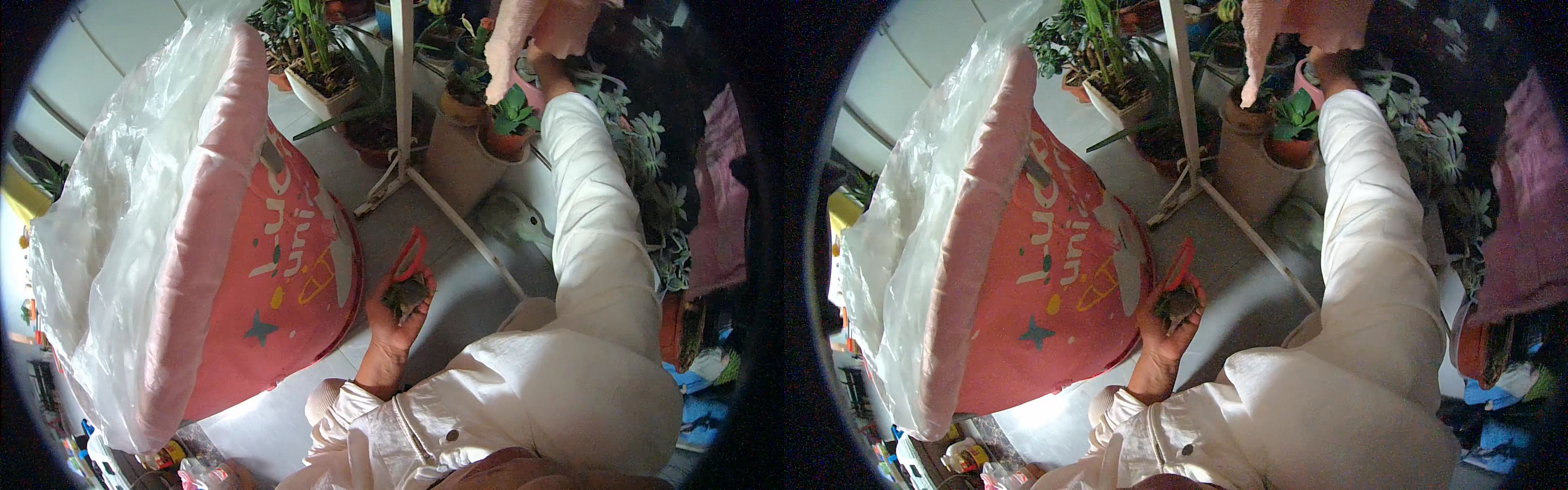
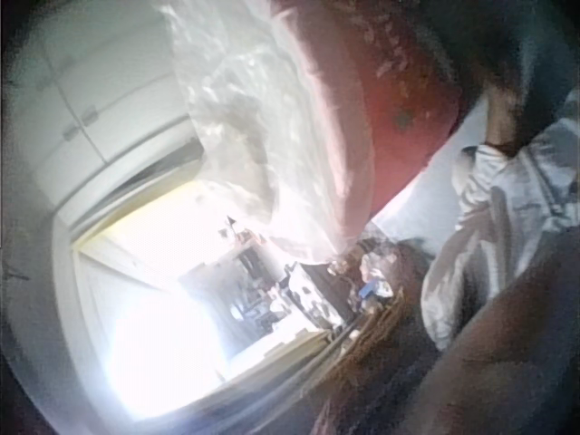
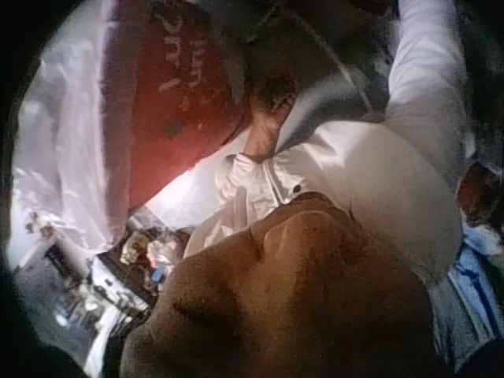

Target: The person uses red-handled scissors to trim leaves from several potted plants on a balcony. They move between different plants, cut small pieces, and collect the trimmings in their hand.

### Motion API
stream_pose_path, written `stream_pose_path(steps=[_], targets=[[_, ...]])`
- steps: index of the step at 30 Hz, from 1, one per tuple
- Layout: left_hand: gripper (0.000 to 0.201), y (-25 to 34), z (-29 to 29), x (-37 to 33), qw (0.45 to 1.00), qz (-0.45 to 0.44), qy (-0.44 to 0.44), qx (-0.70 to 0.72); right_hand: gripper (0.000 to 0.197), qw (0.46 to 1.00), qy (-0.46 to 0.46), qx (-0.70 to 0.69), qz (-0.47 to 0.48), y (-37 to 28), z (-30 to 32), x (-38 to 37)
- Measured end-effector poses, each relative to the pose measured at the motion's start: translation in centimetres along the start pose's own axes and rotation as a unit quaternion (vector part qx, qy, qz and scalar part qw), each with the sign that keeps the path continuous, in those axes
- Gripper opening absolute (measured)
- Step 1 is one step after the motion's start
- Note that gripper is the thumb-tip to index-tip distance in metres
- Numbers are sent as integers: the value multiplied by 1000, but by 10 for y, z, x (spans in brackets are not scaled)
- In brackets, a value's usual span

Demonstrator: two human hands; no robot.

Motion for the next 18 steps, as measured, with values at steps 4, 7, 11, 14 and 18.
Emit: stream_pose_path(steps=[4, 7, 11, 14, 18], targets=[[42, -3, 6, -5, 999, 16, -32, 17, 17, 1000, 9, 0, 4, 5, -1, -4], [43, -4, 11, -7, 999, 18, -21, 18, 17, 1000, 14, 0, 8, 7, -1, -9], [44, -5, 11, -9, 1000, 2, 15, 20, 17, 1000, 16, -5, 7, 5, -3, -13], [46, -6, 5, -10, 999, 13, -36, -11, 17, 1000, 20, -6, 14, 4, -2, -20], [47, -6, 2, -10, 999, -2, -34, -1, 17, 1000, 22, -11, 17, 1, -2, -22]])
Point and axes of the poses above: each hand's wrist, its own x-axis away from the middle knuckle, its own z-axis out of the back of the hand, y = z × x, the point moved 2 cm from there along -x, towards the middle knuckle, and after that the axes turned 12 degrees about -y, right-handed, at the moved point
